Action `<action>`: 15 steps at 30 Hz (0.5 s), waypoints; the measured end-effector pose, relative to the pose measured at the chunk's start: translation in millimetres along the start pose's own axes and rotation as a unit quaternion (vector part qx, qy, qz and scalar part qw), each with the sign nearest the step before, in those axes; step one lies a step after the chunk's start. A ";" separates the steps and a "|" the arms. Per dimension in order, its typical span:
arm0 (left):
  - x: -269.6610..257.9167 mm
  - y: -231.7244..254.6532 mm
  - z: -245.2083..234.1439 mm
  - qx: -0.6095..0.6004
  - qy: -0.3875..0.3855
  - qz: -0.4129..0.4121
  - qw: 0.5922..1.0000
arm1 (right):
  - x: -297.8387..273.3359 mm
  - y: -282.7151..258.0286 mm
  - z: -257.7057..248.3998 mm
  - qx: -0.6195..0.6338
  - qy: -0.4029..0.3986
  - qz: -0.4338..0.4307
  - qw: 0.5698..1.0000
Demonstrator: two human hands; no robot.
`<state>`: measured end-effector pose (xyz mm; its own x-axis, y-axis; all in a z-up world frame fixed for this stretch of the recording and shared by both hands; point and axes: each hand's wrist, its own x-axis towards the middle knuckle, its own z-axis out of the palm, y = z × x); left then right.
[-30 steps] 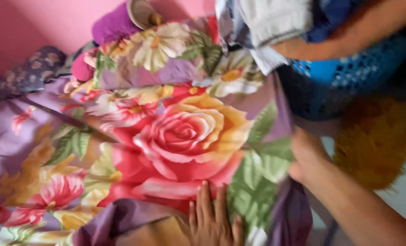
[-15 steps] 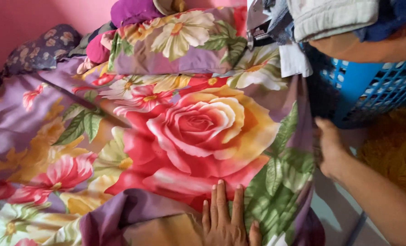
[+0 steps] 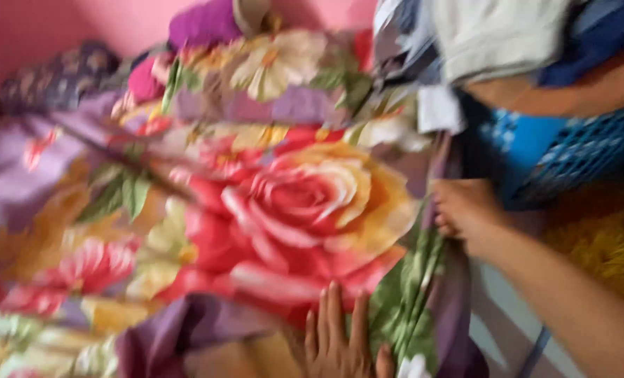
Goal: The person tucks a floral-patterned bedsheet under the mattress along the side of the bed. They repeatedly pull, smooth, and fold the sheet edges to secure them beneath the mattress, working along the length of the bed.
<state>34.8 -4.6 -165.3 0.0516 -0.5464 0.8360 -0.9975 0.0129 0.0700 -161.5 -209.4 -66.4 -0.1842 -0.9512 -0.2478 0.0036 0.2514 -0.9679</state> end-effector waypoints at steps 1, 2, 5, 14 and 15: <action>4.7 -0.6 -12.8 -0.019 -0.089 0.012 0.996 | -0.1 6.4 -7.3 -0.021 0.040 0.010 0.999; 10.8 0.9 -25.2 -0.040 -0.178 0.022 0.983 | 0.9 11.5 -16.7 -0.043 0.079 0.020 0.996; -3.8 4.9 -3.5 -0.023 -0.046 -0.002 0.999 | 7.4 37.1 -34.3 -0.165 0.062 0.027 0.984; 3.7 0.7 -13.9 -0.019 -0.118 0.020 0.993 | 25.6 -18.2 1.6 -0.141 0.046 -0.105 0.983; 3.0 1.4 -16.6 -0.016 -0.124 0.020 0.992 | 21.0 -15.0 3.3 -0.141 0.043 -0.100 0.984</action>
<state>34.3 7.7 -153.7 -0.0051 -0.7338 0.6794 -0.9962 0.0628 0.0603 -162.2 -233.8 -57.2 -0.2355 -0.9711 -0.0381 -0.3113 0.1125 -0.9436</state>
